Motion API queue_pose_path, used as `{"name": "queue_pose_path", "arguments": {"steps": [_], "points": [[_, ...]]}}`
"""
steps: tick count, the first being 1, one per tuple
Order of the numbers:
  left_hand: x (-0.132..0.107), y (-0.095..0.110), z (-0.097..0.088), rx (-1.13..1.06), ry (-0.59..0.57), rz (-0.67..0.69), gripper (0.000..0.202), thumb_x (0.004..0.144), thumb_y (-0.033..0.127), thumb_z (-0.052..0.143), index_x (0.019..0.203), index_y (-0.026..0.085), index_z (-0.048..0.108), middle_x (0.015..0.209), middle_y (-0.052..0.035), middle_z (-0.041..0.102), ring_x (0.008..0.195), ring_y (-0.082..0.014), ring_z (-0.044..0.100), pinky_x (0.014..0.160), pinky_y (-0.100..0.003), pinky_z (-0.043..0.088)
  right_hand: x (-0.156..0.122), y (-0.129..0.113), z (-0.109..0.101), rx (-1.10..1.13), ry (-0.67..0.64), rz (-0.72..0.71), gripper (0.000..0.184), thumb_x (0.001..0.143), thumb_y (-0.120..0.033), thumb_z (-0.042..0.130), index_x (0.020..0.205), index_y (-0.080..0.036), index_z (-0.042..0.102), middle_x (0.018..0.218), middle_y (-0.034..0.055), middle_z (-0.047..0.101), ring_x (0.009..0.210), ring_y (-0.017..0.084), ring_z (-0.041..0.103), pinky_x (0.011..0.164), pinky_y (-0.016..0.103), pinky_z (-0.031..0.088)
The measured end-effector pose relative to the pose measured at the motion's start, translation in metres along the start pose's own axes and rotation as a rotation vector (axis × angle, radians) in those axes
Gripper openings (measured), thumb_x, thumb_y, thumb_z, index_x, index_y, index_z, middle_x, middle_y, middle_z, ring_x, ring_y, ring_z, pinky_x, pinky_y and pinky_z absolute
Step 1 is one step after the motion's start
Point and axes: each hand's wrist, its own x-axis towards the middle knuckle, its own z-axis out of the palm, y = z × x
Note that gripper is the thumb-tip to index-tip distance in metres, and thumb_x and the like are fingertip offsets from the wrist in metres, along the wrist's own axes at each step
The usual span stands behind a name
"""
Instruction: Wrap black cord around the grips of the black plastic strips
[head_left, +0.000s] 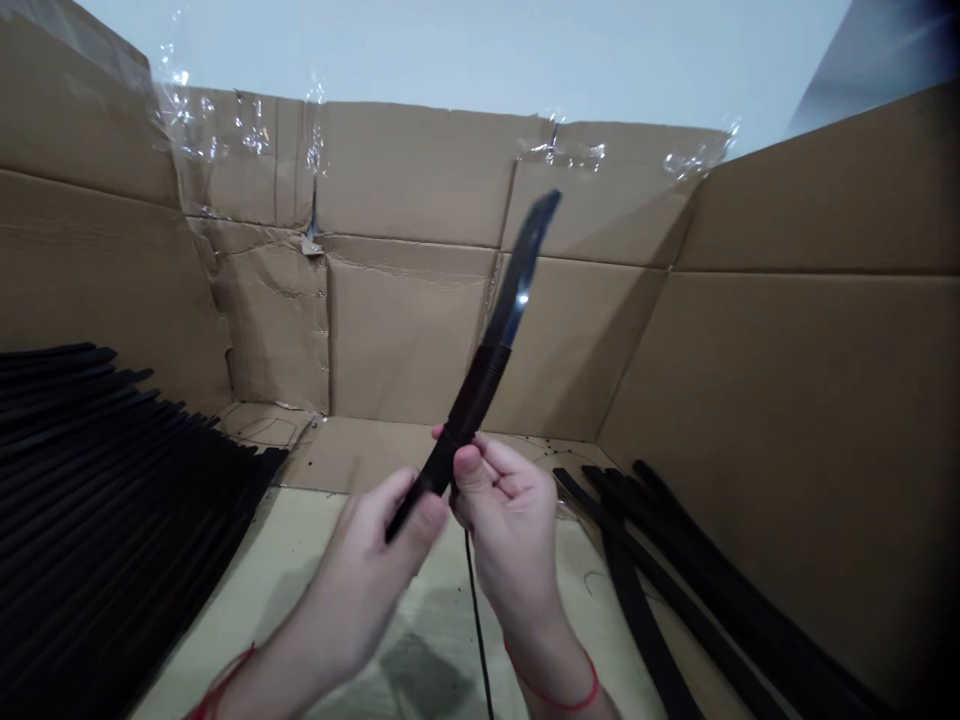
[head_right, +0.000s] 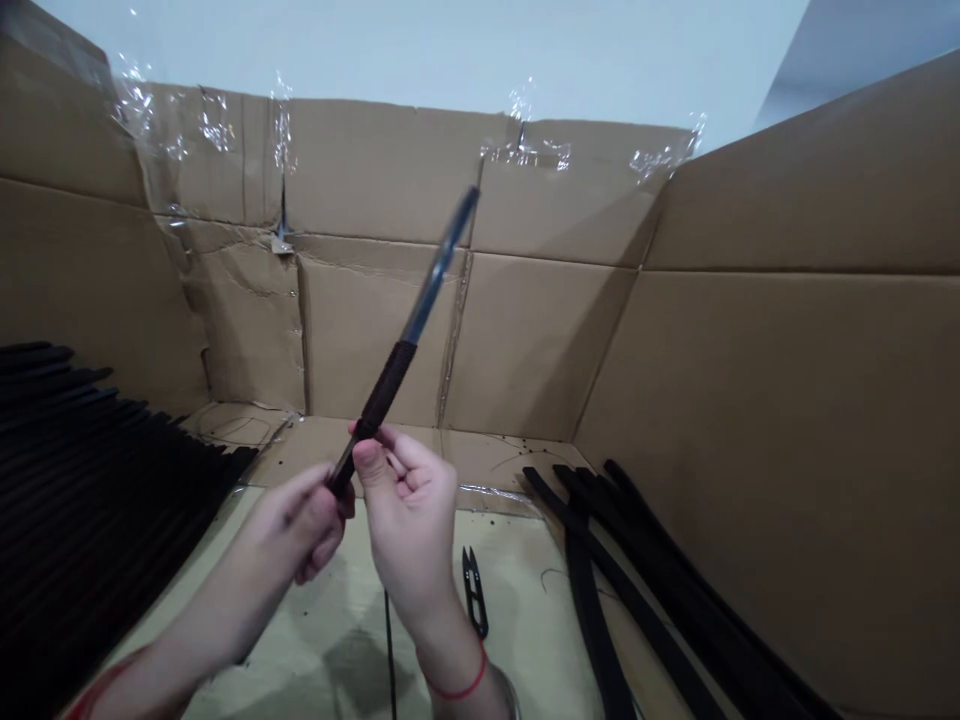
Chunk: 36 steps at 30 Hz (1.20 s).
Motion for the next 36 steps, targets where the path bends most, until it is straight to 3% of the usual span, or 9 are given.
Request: {"name": "queue_pose_path", "arguments": {"steps": [2,6,10,14,18,23,27,32,36], "points": [[0.001,-0.004,0.005,-0.02,-0.007,-0.001,0.056,0.083,0.065,0.065,0.076,0.015,0.043,0.056,0.0059,0.033,0.047,-0.0033,0.028,0.042,-0.01,0.024,0.0,0.001,0.001,0.004,-0.042,0.048,0.036,0.072,-0.044,0.08,0.09,-0.013,0.073,0.053,-0.0067,0.036,0.043,0.003,0.02,0.039,0.019,0.015],[0.002,-0.003,0.001,-0.23,-0.384,-0.186,0.061,0.085,0.077,0.05,0.077,0.017,0.039,0.052,0.0081,0.025,0.042,-0.0047,0.02,0.036,-0.013,0.021,-0.002,-0.003,0.0,-0.076,-0.108,0.045,0.03,0.076,-0.041,0.078,0.079,-0.013,0.07,0.048,-0.0092,0.026,0.041,0.003,0.015,0.038,0.02,0.01],[0.003,0.001,-0.004,0.07,0.097,0.058,0.055,0.088,0.067,0.056,0.076,0.014,0.046,0.058,0.0021,0.043,0.051,-0.0063,0.037,0.046,-0.012,0.031,-0.003,-0.003,-0.001,-0.047,-0.083,0.058,0.03,0.08,-0.041,0.074,0.093,-0.014,0.071,0.048,-0.0101,0.023,0.042,0.003,0.014,0.038,0.02,0.01],[0.0,0.001,-0.003,-0.095,-0.185,-0.237,0.06,0.089,0.076,0.041,0.08,0.017,0.045,0.047,0.0062,0.032,0.038,-0.0079,0.027,0.035,-0.017,0.025,0.0,0.001,0.001,0.044,-0.227,0.159,0.035,0.074,-0.042,0.079,0.093,-0.014,0.073,0.049,-0.0082,0.035,0.04,0.002,0.02,0.038,0.017,0.015],[0.0,-0.002,-0.002,0.161,0.033,0.031,0.055,0.086,0.071,0.056,0.09,0.016,0.048,0.062,0.0021,0.045,0.051,-0.0079,0.038,0.046,-0.014,0.029,0.001,0.005,0.006,-0.018,0.03,-0.004,0.031,0.072,-0.039,0.082,0.089,-0.015,0.072,0.06,-0.0011,0.053,0.049,0.006,0.039,0.042,0.017,0.03],[0.003,0.003,-0.015,-0.064,-0.514,-0.224,0.071,0.081,0.087,0.036,0.087,0.017,0.045,0.053,0.0078,0.028,0.04,-0.0062,0.023,0.037,-0.016,0.027,-0.002,-0.001,0.003,-0.098,-0.149,0.082,0.028,0.076,-0.039,0.078,0.076,-0.012,0.069,0.048,-0.0078,0.032,0.041,0.002,0.016,0.037,0.019,0.011],[0.002,0.004,-0.013,0.257,0.01,0.07,0.055,0.091,0.068,0.051,0.082,0.014,0.049,0.056,0.0029,0.042,0.049,-0.0062,0.035,0.046,-0.013,0.028,-0.001,-0.004,0.001,-0.039,-0.086,0.081,0.031,0.079,-0.042,0.075,0.086,-0.013,0.071,0.049,-0.0097,0.024,0.042,0.003,0.013,0.038,0.02,0.01],[0.003,-0.004,-0.005,-0.009,-0.293,-0.116,0.067,0.084,0.084,0.038,0.081,0.017,0.044,0.049,0.006,0.035,0.038,-0.007,0.029,0.036,-0.016,0.026,0.004,0.002,-0.001,0.068,-0.187,0.209,0.037,0.069,-0.044,0.082,0.086,-0.013,0.071,0.049,-0.0083,0.034,0.042,0.002,0.017,0.038,0.019,0.013],[0.004,-0.002,-0.003,0.121,0.032,0.036,0.059,0.083,0.073,0.057,0.082,0.015,0.047,0.059,0.0036,0.039,0.05,-0.0058,0.032,0.043,-0.013,0.025,0.006,0.006,-0.002,-0.006,-0.045,0.12,0.04,0.067,-0.044,0.083,0.088,-0.012,0.07,0.054,-0.0056,0.042,0.043,0.003,0.02,0.038,0.019,0.013]]}}
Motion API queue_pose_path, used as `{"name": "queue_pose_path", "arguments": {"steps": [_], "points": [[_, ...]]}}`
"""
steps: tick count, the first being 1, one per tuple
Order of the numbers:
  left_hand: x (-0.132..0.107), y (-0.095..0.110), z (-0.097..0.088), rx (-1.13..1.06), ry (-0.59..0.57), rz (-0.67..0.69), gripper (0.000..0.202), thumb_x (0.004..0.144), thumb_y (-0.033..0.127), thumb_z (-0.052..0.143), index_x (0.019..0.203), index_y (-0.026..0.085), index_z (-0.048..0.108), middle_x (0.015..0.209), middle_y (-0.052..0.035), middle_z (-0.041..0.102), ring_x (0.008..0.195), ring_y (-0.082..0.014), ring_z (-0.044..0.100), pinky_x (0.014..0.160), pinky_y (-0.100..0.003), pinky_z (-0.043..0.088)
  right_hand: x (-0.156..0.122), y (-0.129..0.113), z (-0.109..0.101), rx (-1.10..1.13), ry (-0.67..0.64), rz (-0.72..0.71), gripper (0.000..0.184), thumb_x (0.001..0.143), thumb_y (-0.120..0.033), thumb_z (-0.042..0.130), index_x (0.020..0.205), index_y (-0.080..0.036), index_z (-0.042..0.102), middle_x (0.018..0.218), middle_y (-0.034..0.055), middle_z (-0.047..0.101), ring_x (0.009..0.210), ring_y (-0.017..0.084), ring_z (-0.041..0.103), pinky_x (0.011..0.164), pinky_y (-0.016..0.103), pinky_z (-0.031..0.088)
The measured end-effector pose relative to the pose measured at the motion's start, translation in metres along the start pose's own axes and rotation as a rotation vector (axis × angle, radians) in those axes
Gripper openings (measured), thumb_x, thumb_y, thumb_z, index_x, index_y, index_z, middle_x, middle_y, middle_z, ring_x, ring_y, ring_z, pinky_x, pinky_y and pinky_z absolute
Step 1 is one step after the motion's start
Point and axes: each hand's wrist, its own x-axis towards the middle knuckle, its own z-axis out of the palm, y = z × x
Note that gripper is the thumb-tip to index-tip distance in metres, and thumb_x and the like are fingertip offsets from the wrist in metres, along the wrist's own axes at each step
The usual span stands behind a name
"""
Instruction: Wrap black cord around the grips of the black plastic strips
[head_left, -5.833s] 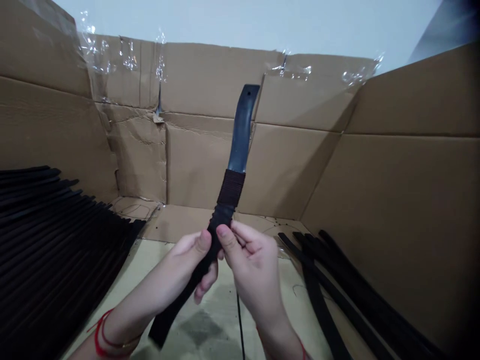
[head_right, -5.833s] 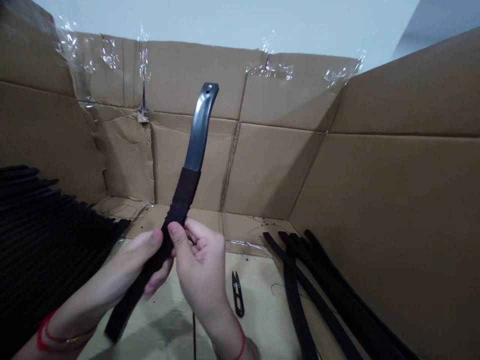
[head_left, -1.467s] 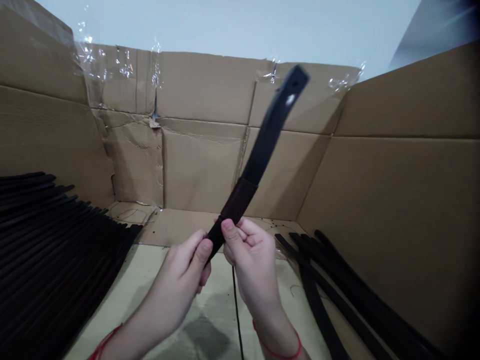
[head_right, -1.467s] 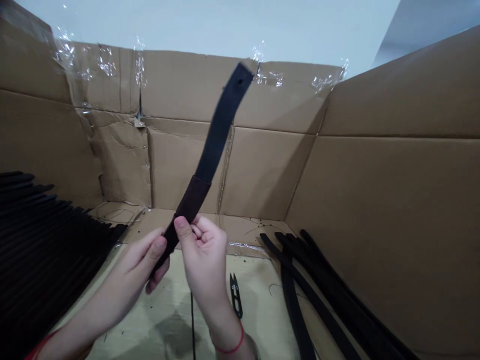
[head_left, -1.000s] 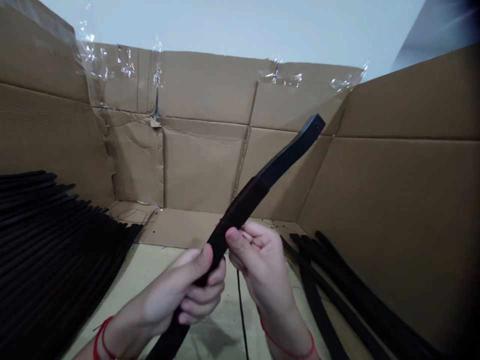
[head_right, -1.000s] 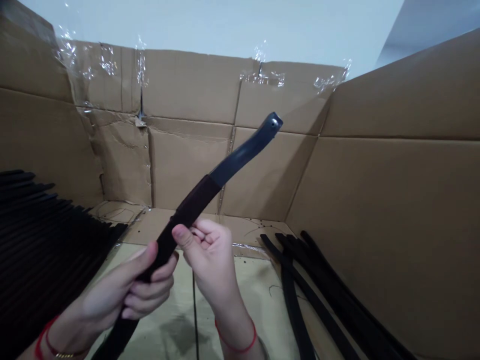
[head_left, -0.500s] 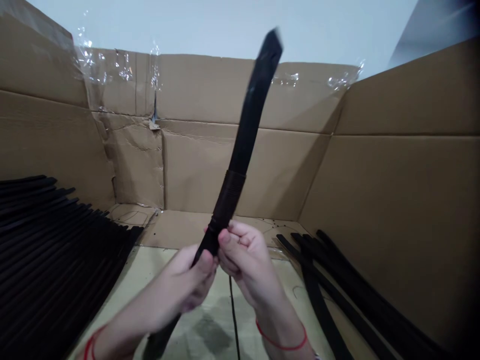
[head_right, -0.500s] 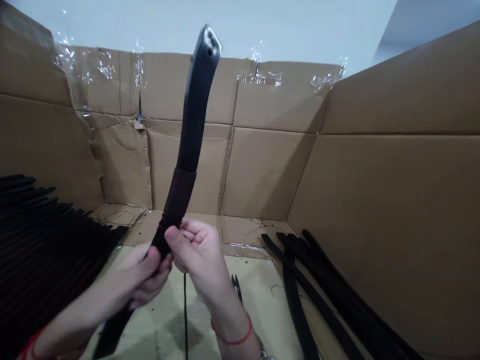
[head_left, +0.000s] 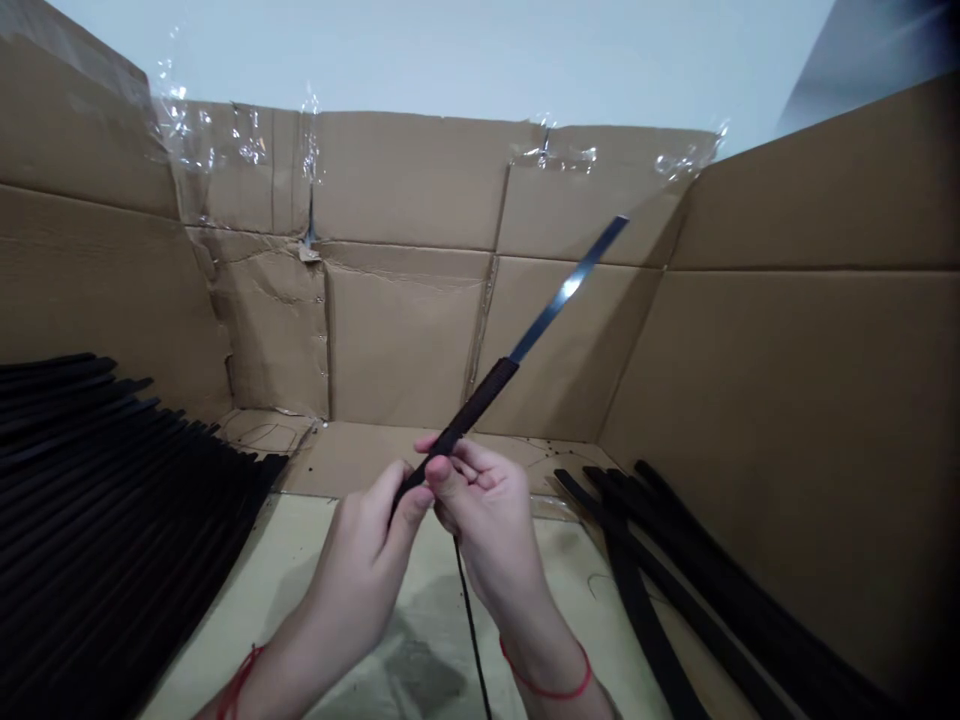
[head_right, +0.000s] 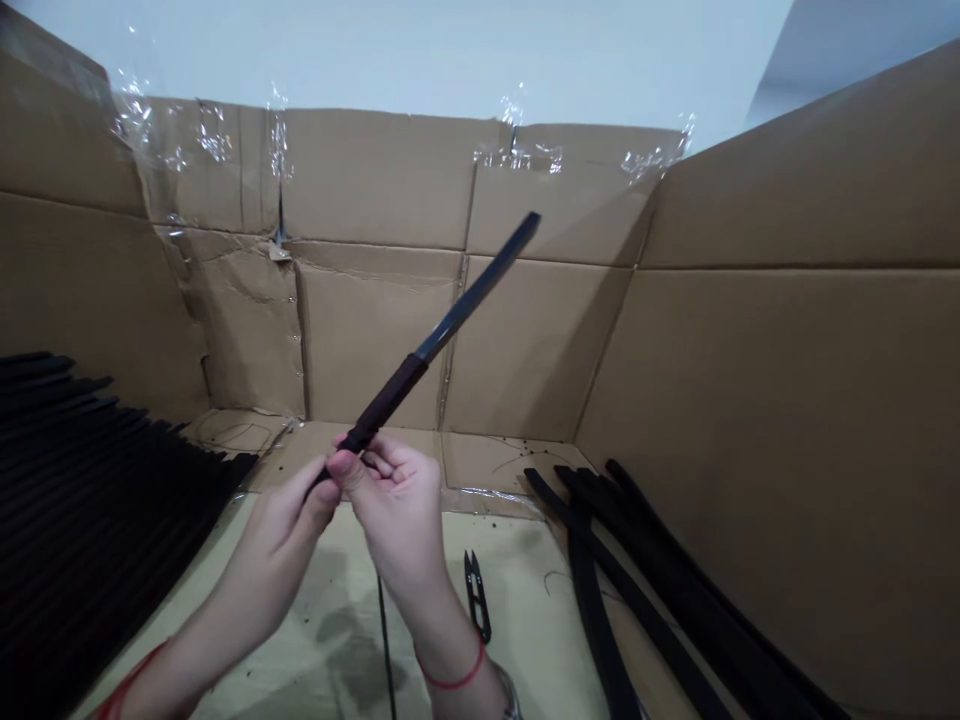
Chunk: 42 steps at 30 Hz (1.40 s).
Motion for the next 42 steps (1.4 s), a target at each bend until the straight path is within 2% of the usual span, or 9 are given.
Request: {"name": "queue_pose_path", "arguments": {"steps": [3,8,12,15,17,21,24,35,42], "points": [[0.0,0.003,0.0,-0.21,-0.315,-0.294,0.071,0.081,0.087,0.038,0.08,0.016,0.046,0.053,0.0077,0.023,0.043,-0.0055,0.017,0.037,-0.015,0.018,-0.003,-0.003,0.0,-0.041,-0.146,0.02,0.035,0.073,-0.043,0.08,0.083,-0.011,0.07,0.049,-0.0082,0.033,0.041,0.002,0.016,0.038,0.019,0.01],[0.001,0.002,-0.001,-0.056,0.073,-0.016,0.066,0.079,0.08,0.055,0.073,0.015,0.044,0.055,0.0036,0.038,0.047,-0.0054,0.032,0.041,-0.012,0.026,-0.01,-0.006,0.006,-0.06,-0.011,-0.097,0.031,0.079,-0.042,0.074,0.087,-0.013,0.071,0.051,-0.0074,0.033,0.043,0.003,0.019,0.039,0.019,0.013],[-0.003,0.005,-0.003,-0.242,-0.294,-0.362,0.068,0.082,0.085,0.039,0.079,0.018,0.044,0.048,0.0069,0.03,0.038,-0.0065,0.024,0.034,-0.016,0.024,-0.008,-0.004,0.008,-0.016,-0.162,-0.002,0.038,0.077,-0.046,0.075,0.096,-0.013,0.073,0.049,-0.0087,0.031,0.041,0.003,0.017,0.039,0.019,0.012],[-0.007,0.007,-0.004,-0.044,-0.076,-0.066,0.06,0.085,0.075,0.052,0.089,0.015,0.048,0.064,0.0019,0.046,0.054,-0.0065,0.04,0.047,-0.012,0.033,-0.006,-0.004,0.008,-0.055,0.052,-0.125,0.034,0.075,-0.042,0.078,0.09,-0.012,0.073,0.055,-0.0047,0.043,0.044,0.003,0.022,0.039,0.02,0.014],[-0.007,0.008,-0.006,-0.041,-0.083,-0.04,0.054,0.087,0.068,0.057,0.091,0.015,0.048,0.067,0.0029,0.043,0.055,-0.0047,0.037,0.047,-0.01,0.03,-0.006,-0.005,0.007,-0.014,0.003,-0.05,0.035,0.073,-0.042,0.08,0.087,-0.012,0.072,0.055,-0.0047,0.043,0.044,0.003,0.02,0.038,0.019,0.013],[0.0,0.004,-0.013,-0.403,-0.534,-0.271,0.06,0.089,0.076,0.043,0.087,0.016,0.045,0.055,0.0085,0.026,0.042,-0.0036,0.019,0.036,-0.012,0.02,-0.007,-0.007,0.005,0.012,-0.102,0.023,0.03,0.073,-0.04,0.08,0.076,-0.012,0.068,0.049,-0.0075,0.037,0.039,0.001,0.017,0.035,0.018,0.014],[0.004,0.0,-0.013,-0.416,-0.49,-0.218,0.055,0.093,0.07,0.045,0.089,0.015,0.045,0.056,0.0084,0.028,0.043,-0.0028,0.019,0.038,-0.011,0.02,-0.006,-0.006,0.005,-0.006,0.0,-0.063,0.027,0.076,-0.037,0.078,0.071,-0.015,0.065,0.047,-0.0086,0.035,0.037,0.003,0.021,0.035,0.019,0.024],[-0.002,0.006,-0.006,-0.406,-0.581,-0.338,0.052,0.094,0.067,0.046,0.087,0.016,0.038,0.06,0.0085,0.024,0.044,-0.0018,0.013,0.039,-0.012,0.011,-0.001,-0.022,-0.011,0.002,0.098,-0.106,0.032,0.069,-0.038,0.083,0.075,-0.013,0.064,0.047,-0.0108,0.027,0.041,0.002,0.012,0.038,0.019,0.008],[-0.009,0.007,-0.015,-0.615,-0.674,-0.344,0.047,0.096,0.061,0.048,0.085,0.016,0.042,0.056,0.0086,0.023,0.04,-0.0018,0.012,0.035,-0.01,0.015,-0.003,-0.02,-0.019,0.072,-0.333,0.038,0.046,0.072,-0.053,0.078,0.097,-0.015,0.074,0.053,-0.008,0.03,0.043,0.002,0.011,0.04,0.021,0.006]]}}
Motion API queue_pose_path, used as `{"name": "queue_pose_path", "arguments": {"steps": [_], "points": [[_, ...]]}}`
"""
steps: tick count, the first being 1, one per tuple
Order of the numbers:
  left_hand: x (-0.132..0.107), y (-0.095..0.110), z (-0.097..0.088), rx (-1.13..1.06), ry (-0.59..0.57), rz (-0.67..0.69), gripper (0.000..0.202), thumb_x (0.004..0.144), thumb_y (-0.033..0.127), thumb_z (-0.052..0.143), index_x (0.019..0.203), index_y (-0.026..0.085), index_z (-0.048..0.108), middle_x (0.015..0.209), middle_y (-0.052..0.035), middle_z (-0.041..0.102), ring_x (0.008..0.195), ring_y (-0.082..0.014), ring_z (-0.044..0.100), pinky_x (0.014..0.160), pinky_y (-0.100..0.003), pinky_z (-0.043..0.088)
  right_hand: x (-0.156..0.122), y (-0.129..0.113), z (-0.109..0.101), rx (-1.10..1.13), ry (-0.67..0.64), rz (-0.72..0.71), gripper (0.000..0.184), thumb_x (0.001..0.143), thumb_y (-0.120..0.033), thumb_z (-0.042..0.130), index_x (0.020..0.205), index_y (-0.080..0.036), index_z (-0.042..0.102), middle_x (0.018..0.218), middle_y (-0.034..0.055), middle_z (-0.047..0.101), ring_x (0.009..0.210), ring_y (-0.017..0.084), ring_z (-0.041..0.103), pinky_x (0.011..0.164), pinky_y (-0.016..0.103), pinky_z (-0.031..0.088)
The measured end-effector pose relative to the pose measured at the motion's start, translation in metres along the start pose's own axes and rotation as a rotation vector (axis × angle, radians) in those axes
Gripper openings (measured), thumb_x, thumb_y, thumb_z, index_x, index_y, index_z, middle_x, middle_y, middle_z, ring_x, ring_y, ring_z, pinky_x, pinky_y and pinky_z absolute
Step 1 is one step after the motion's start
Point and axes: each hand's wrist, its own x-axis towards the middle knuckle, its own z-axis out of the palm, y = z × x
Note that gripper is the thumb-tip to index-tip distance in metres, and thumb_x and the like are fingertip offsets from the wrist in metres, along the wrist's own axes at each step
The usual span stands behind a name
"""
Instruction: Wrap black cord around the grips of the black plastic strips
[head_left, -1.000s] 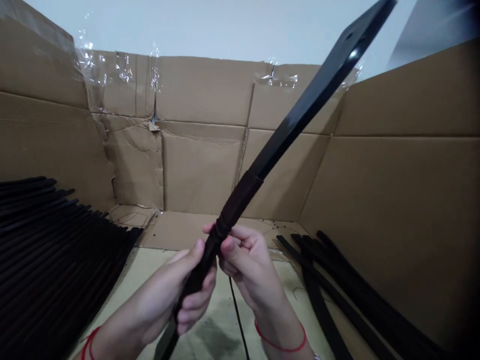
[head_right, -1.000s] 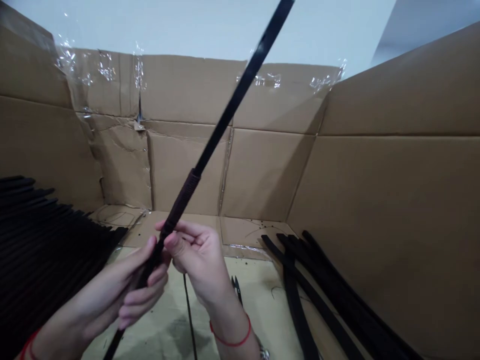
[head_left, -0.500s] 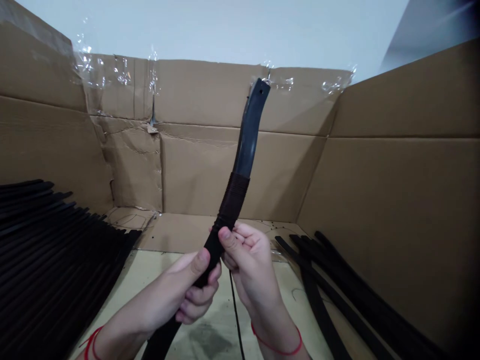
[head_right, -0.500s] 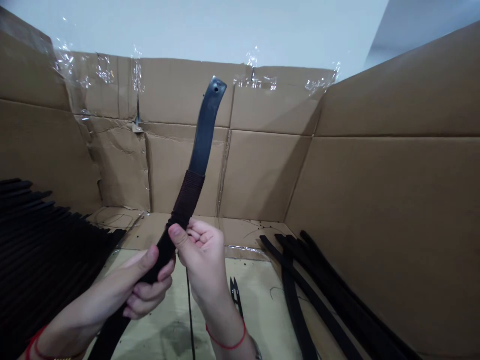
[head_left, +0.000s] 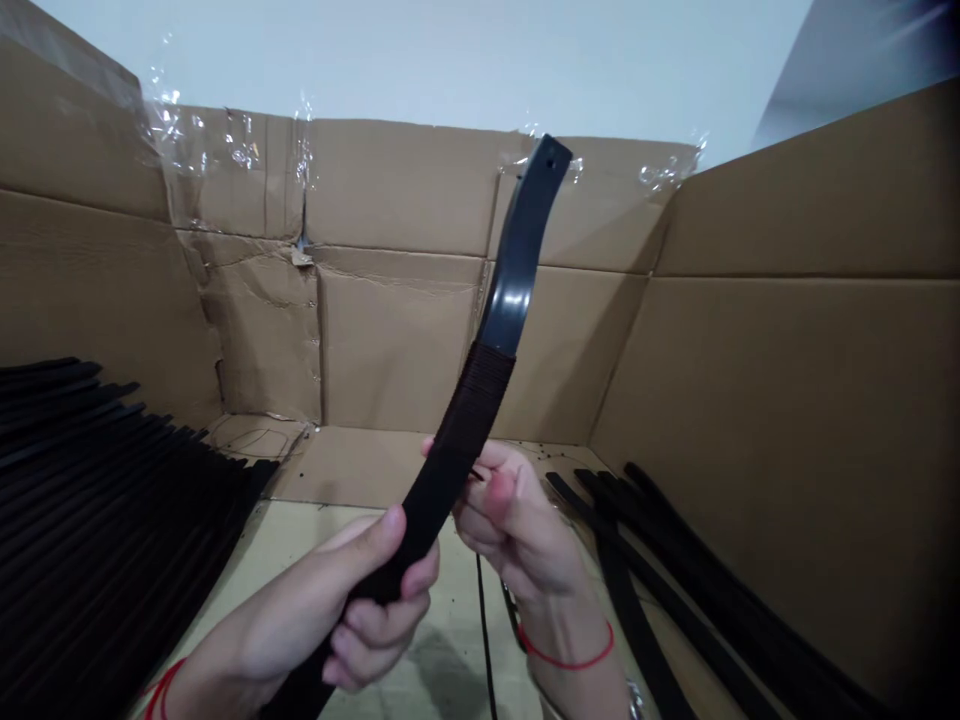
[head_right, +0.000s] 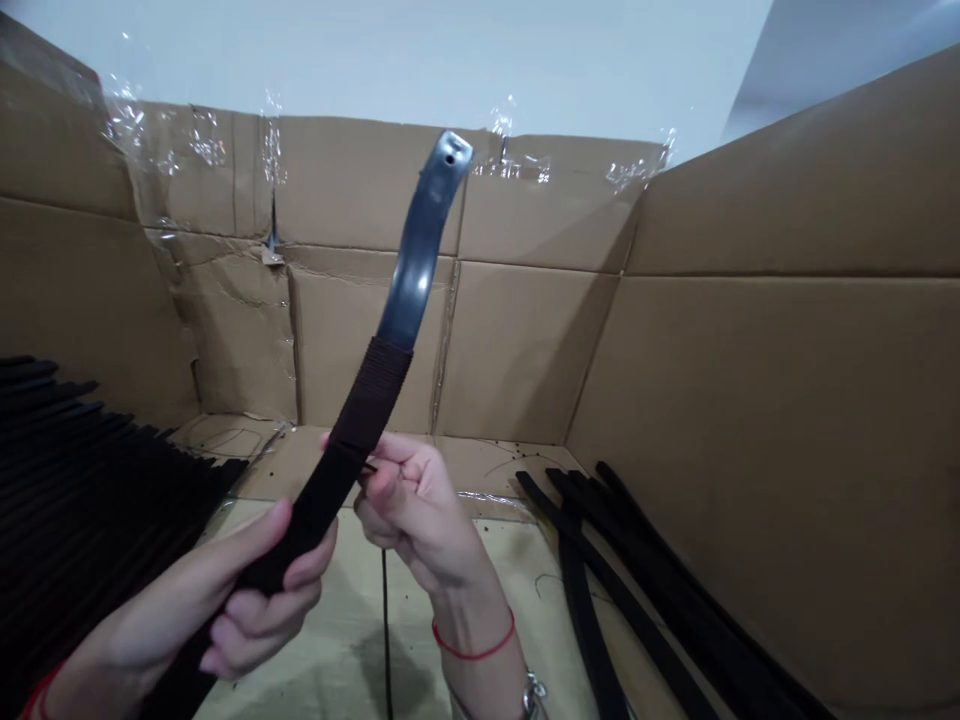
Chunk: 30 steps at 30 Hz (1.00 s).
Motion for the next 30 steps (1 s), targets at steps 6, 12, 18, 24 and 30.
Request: {"name": "queue_pose_path", "arguments": {"steps": [6,12,18,24,30], "points": [[0.016,-0.011,-0.009,0.07,-0.074,-0.025,0.059,0.091,0.073,0.044,0.081,0.014,0.048,0.052,0.0045,0.036,0.04,-0.0061,0.034,0.038,-0.013,0.034,-0.004,0.001,0.008,-0.18,0.227,-0.109,0.036,0.082,-0.047,0.07,0.097,-0.015,0.075,0.05,-0.0077,0.028,0.043,0.004,0.016,0.042,0.023,0.009],[0.012,-0.008,0.0,0.285,0.286,0.026,0.056,0.092,0.069,0.047,0.077,0.015,0.047,0.047,0.0077,0.029,0.037,-0.0046,0.023,0.035,-0.012,0.021,-0.002,-0.003,0.0,-0.111,0.152,-0.088,0.04,0.08,-0.051,0.071,0.096,-0.015,0.075,0.049,-0.0101,0.019,0.042,0.004,0.011,0.04,0.022,0.008],[0.022,-0.023,0.002,0.502,0.53,0.333,0.052,0.088,0.064,0.06,0.082,0.014,0.049,0.058,0.0034,0.042,0.051,-0.0054,0.037,0.047,-0.012,0.032,0.001,0.006,0.012,-0.154,0.431,-0.197,0.036,0.074,-0.048,0.078,0.086,-0.015,0.069,0.053,-0.0061,0.038,0.042,0.004,0.019,0.039,0.022,0.01],[0.025,-0.02,-0.003,0.277,0.204,0.18,0.064,0.084,0.08,0.046,0.078,0.017,0.043,0.049,0.0088,0.024,0.038,-0.0044,0.02,0.035,-0.014,0.021,0.002,0.01,0.016,-0.139,0.297,-0.139,0.034,0.078,-0.041,0.075,0.067,-0.014,0.058,0.049,-0.0097,0.024,0.042,0.003,0.014,0.04,0.021,0.01],[0.009,-0.003,0.0,0.406,0.541,0.072,0.065,0.081,0.081,0.05,0.075,0.017,0.046,0.045,0.007,0.031,0.036,-0.0057,0.026,0.035,-0.014,0.022,0.003,0.008,0.011,-0.041,0.157,-0.041,0.039,0.076,-0.048,0.076,0.092,-0.013,0.072,0.049,-0.0096,0.025,0.042,0.004,0.014,0.041,0.022,0.009]]}}
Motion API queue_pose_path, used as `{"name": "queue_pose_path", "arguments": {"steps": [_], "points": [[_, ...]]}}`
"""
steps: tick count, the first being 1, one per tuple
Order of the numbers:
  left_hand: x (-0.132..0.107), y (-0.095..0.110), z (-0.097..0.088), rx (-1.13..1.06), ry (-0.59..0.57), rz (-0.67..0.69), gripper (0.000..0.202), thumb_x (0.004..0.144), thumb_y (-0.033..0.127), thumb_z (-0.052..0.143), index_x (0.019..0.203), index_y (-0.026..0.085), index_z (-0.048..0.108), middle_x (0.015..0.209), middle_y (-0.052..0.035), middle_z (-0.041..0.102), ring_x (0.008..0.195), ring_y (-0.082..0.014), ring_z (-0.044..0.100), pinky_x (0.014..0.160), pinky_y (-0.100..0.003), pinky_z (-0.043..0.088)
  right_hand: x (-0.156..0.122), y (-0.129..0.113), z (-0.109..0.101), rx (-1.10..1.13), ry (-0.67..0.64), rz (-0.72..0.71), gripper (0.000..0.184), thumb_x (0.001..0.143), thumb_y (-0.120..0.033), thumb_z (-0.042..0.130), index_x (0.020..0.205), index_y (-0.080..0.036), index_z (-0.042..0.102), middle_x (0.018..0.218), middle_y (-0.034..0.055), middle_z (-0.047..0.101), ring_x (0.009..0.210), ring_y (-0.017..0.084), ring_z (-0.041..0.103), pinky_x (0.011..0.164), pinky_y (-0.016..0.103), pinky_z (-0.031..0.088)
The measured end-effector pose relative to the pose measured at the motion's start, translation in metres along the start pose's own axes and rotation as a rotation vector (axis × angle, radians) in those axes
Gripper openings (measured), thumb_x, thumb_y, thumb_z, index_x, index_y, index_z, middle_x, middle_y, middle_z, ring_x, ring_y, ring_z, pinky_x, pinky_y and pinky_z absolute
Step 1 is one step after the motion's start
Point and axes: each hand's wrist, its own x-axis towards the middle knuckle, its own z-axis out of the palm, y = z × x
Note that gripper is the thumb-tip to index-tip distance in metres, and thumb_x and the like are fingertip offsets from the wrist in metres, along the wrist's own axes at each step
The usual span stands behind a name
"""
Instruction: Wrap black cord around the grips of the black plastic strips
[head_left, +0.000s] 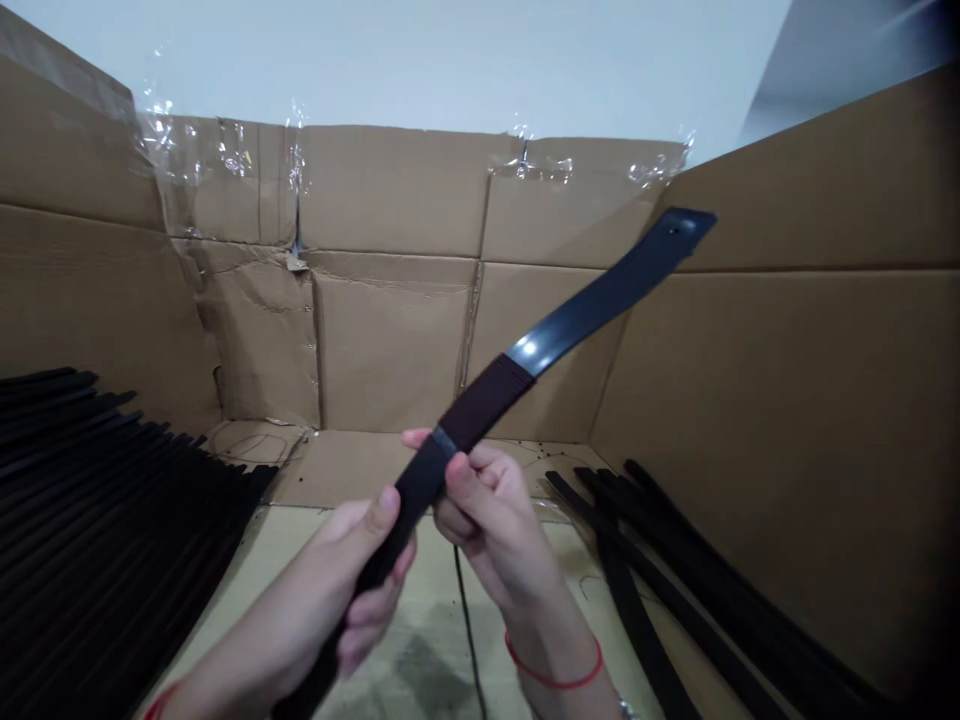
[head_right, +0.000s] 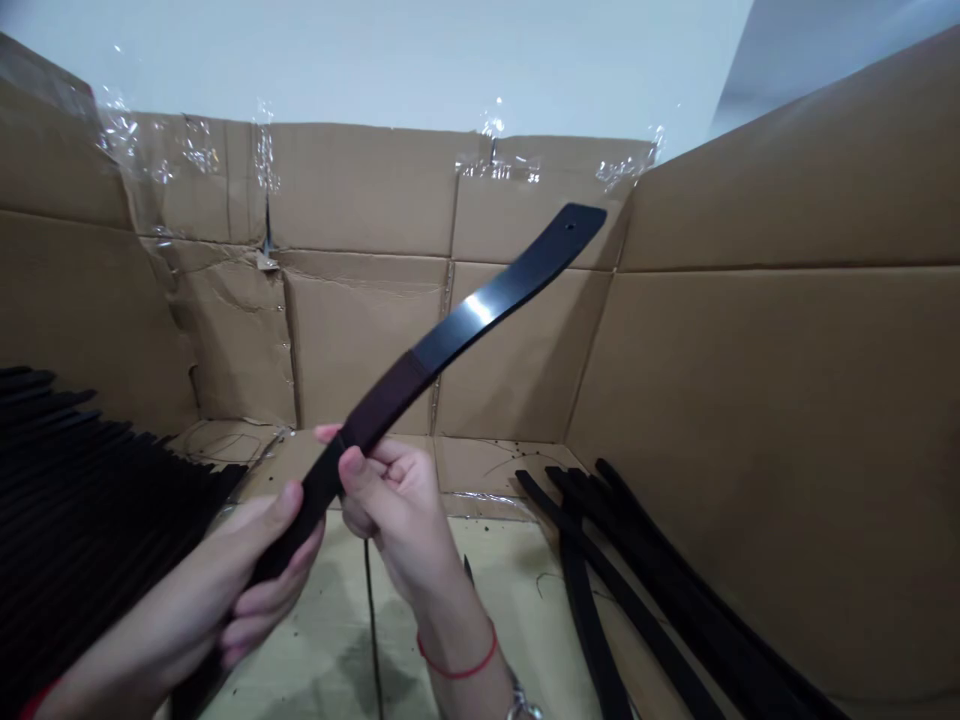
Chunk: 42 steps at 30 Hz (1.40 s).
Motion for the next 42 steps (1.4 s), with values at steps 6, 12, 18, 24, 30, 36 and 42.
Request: {"name": "queue_pose_path", "arguments": {"steps": [6,12,18,24,30,36,42], "points": [[-0.003,-0.001,0.007,0.367,0.263,0.295,0.055,0.092,0.069,0.047,0.082,0.015,0.05,0.059,0.0008,0.046,0.052,-0.0084,0.039,0.05,-0.016,0.03,-0.004,-0.004,0.002,-0.12,0.235,-0.137,0.036,0.067,-0.044,0.084,0.089,-0.017,0.075,0.052,-0.0053,0.038,0.045,0.005,0.02,0.039,0.022,0.013],[-0.011,0.005,0.002,0.232,-0.232,-0.005,0.062,0.093,0.075,0.032,0.09,0.016,0.051,0.055,0.005,0.035,0.043,-0.0082,0.029,0.042,-0.018,0.027,-0.005,-0.004,0.006,-0.133,0.135,-0.082,0.029,0.07,-0.041,0.082,0.074,-0.015,0.069,0.055,-0.0028,0.044,0.044,0.004,0.023,0.039,0.021,0.014],[-0.005,0.005,-0.003,0.471,0.169,0.249,0.058,0.097,0.067,0.034,0.075,0.015,0.047,0.053,0.002,0.041,0.047,-0.0082,0.035,0.046,-0.017,0.026,0.0,-0.002,0.001,-0.138,0.094,-0.065,0.039,0.073,-0.046,0.078,0.092,-0.013,0.073,0.056,-0.0042,0.042,0.043,0.003,0.019,0.039,0.021,0.013],[-0.003,-0.002,0.002,0.498,0.258,0.358,0.055,0.093,0.068,0.044,0.086,0.014,0.052,0.064,-0.0012,0.047,0.056,-0.0104,0.04,0.05,-0.017,0.028,0.001,0.002,0.0,-0.108,0.198,-0.118,0.039,0.073,-0.045,0.079,0.094,-0.014,0.072,0.051,-0.0074,0.033,0.042,0.003,0.016,0.039,0.022,0.008],[-0.004,-0.001,-0.001,0.186,-0.079,0.121,0.067,0.09,0.079,0.029,0.079,0.015,0.047,0.052,0.0044,0.032,0.044,-0.0073,0.027,0.043,-0.016,0.026,-0.001,0.002,0.004,-0.1,0.095,-0.128,0.025,0.076,-0.036,0.078,0.074,-0.014,0.068,0.048,-0.0087,0.026,0.042,0.003,0.015,0.038,0.021,0.009],[-0.003,0.002,0.004,0.129,0.019,0.012,0.069,0.084,0.084,0.037,0.077,0.016,0.047,0.049,0.0049,0.031,0.041,-0.0078,0.027,0.039,-0.017,0.025,-0.005,0.001,0.006,-0.08,-0.016,-0.083,0.039,0.076,-0.049,0.076,0.094,-0.014,0.074,0.049,-0.0085,0.028,0.041,0.003,0.017,0.039,0.021,0.012],[0.001,-0.005,0.006,0.497,0.402,0.319,0.051,0.089,0.066,0.053,0.095,0.016,0.051,0.067,-0.0018,0.048,0.06,-0.013,0.044,0.051,-0.018,0.031,-0.002,0.004,0.003,-0.122,0.088,-0.103,0.038,0.081,-0.047,0.072,0.098,-0.014,0.073,0.049,-0.0089,0.026,0.042,0.004,0.017,0.039,0.02,0.011]]}}
